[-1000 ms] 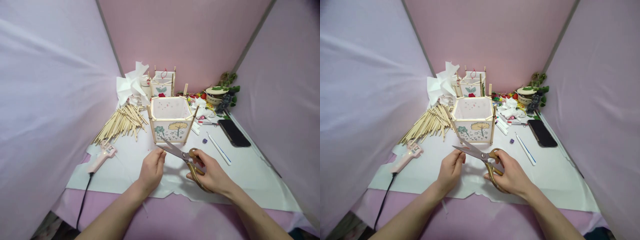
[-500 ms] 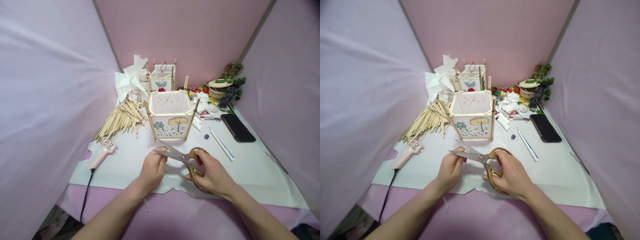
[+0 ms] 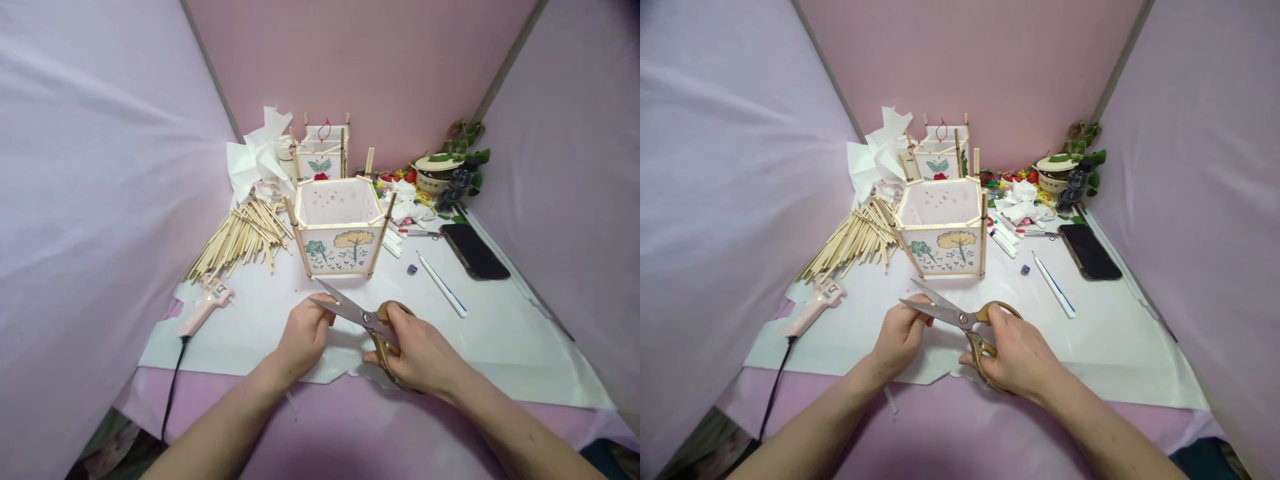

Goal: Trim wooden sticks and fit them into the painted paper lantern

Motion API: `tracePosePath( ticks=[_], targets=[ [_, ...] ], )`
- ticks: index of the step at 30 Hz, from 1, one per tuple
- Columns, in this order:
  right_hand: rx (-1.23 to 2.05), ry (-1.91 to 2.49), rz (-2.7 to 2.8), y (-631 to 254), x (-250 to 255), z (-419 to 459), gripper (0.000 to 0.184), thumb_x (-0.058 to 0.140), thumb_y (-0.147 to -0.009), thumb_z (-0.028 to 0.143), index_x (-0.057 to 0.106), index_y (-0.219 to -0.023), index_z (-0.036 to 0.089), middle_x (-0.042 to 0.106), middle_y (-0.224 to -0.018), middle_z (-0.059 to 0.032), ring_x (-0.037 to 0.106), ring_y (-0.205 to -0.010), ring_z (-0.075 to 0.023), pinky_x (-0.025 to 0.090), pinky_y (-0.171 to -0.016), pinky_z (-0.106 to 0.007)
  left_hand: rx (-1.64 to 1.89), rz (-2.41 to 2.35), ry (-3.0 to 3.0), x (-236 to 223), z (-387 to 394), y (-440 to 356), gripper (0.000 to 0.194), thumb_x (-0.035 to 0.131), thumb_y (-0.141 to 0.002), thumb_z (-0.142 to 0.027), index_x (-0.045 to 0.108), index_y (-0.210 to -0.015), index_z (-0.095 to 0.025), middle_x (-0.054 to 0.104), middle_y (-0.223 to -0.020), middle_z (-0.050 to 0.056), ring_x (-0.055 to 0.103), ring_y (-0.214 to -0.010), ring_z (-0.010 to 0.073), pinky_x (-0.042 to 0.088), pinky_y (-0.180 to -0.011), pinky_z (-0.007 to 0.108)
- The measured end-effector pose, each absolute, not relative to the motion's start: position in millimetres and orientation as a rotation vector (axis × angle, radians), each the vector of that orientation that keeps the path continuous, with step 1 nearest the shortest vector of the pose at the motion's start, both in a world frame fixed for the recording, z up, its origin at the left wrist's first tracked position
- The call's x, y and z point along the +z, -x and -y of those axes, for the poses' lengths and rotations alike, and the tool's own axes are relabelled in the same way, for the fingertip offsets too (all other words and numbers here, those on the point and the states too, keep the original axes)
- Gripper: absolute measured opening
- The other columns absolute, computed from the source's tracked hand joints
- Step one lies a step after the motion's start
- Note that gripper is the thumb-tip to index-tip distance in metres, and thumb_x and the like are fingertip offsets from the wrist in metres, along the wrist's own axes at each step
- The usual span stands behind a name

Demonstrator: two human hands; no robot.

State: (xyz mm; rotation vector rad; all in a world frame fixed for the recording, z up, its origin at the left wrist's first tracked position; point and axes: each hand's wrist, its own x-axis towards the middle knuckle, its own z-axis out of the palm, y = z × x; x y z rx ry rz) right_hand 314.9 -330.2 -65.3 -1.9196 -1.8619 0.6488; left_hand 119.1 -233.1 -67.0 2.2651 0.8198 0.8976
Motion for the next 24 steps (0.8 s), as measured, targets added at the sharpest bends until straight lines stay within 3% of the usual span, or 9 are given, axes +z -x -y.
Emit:
tracePosePath(
  ticks=[5,11,17,24],
  targets=[
    [0.623,2.026,1.875,-309.4,-70.8,333.1,0.042,0.063,-0.076,0.054,0.045,-0.097,0.022,0.064,-0.082,-0.0052,0.062,-0.067,-0.0241,0.031,-0.053,-0.029,0.872,-0.846,-2.295,-67.5,231.2,-119.4,0.025,0.038,-0.084,-0.011,0.048,-0.063,-0.019,0.056,-0.065,0.002,0.054,-0.064,0.0139,0.043,-0.061,0.025],
    [0.679,2.037,1.807,-306.5,-77.6,332.7,0.028,0.057,-0.083,0.044,0.046,-0.097,0.022,0.066,-0.076,-0.0045,0.062,-0.061,-0.0235,0.028,-0.052,-0.029,0.86,-0.895,-2.276,-62.2,232.5,-122.6,0.027,0.039,-0.088,-0.016,0.045,-0.061,-0.019,0.051,-0.059,-0.001,0.048,-0.058,0.0118,0.038,-0.058,0.024],
    [0.854,1.888,1.601,-307.4,-67.7,332.1,0.035,0.066,-0.074,0.042,0.043,-0.093,0.026,0.06,-0.074,0.0026,0.056,-0.062,-0.0184,0.038,-0.055,-0.027,0.891,-0.923,-2.108,-55.9,229.6,-122.1,0.023,0.037,-0.093,-0.022,0.053,-0.077,-0.018,0.051,-0.064,-0.002,0.05,-0.062,0.0107,0.04,-0.062,0.023],
    [0.647,1.909,1.675,-306.8,-61.9,330.5,0.042,0.073,-0.065,0.043,0.044,-0.09,0.025,0.058,-0.089,-0.0011,0.056,-0.079,-0.0214,0.04,-0.061,-0.03,0.93,-0.829,-2.033,-59.4,228.7,-117.6,0.024,0.038,-0.092,-0.02,0.055,-0.076,-0.018,0.058,-0.074,0.0,0.053,-0.067,0.0111,0.041,-0.067,0.024]
  ],
)
